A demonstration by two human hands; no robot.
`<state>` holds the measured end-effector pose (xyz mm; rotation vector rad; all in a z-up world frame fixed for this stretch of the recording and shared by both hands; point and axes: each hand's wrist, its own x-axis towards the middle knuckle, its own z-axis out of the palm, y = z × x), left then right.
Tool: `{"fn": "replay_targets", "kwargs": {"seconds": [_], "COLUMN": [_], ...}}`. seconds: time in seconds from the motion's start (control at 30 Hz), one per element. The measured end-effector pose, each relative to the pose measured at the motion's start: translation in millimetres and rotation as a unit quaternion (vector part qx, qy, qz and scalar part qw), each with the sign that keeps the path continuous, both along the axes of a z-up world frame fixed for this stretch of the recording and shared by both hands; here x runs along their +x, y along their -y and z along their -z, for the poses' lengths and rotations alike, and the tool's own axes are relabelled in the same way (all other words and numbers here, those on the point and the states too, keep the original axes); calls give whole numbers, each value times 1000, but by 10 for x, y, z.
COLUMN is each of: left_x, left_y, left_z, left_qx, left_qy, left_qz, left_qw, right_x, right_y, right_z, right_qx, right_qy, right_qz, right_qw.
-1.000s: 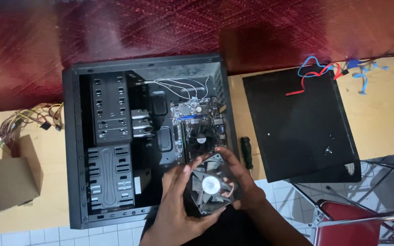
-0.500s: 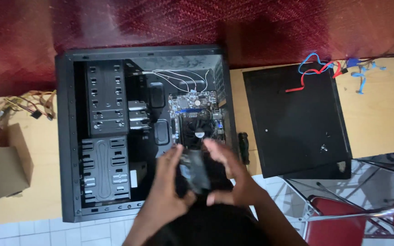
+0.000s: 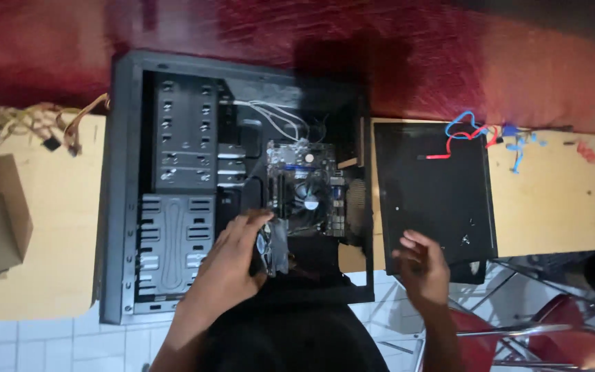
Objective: The person installs a computer fan into a desktop case using a screwdriver. They position the fan over the motherboard area, align it with the case, and secure it by tightening screws. The person also handles the fan and screwdriver repeatedly during the process.
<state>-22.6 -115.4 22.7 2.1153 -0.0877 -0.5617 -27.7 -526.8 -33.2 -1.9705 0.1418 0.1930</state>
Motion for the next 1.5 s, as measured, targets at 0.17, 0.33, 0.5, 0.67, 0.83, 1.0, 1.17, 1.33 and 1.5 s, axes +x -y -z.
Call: {"fn": "replay_targets", "kwargs": {"seconds": [0.17, 0.33, 0.5, 0.67, 0.83, 1.0, 1.17, 1.33, 1.5], "left_x": [-115, -14, 76, 5, 47, 90, -101, 106, 99], "left_y": [-101, -321, -533, -659, -565, -196, 70, 74, 128], "left_z": [-59, -217, -781, -1138, -595, -229, 419, 142, 256], "left_qx": [-132, -250, -444, -471, -179, 30, -4, 0, -16], "left_qy": [-20, 93, 229, 288, 249, -29, -50, -152, -154], "left_qz": [-30, -88, -95, -7, 60, 87, 59, 35, 33], "left_qw": [991, 960, 861, 834, 950, 995, 997, 988, 987], "right_x": [-7, 375, 776, 1046, 1129, 661, 256, 47, -7], "right_y": [-1176, -1846, -2035, -2235, -2310, -1979, -1056, -973, -1064], "right_z": [-489, -520, -872, -1183, 28, -141, -148, 22, 168], "right_qx": [-227, -233, -288, -242, -213, -232, -286, -311, -362], "right_qy": [-39, -131, 15, 293, 209, 16, 215, -6, 88], "right_qz": [-191, -433, -414, -276, -344, -376, -215, -120, -136], "right_qw": [954, 861, 864, 883, 890, 897, 909, 943, 918]}}
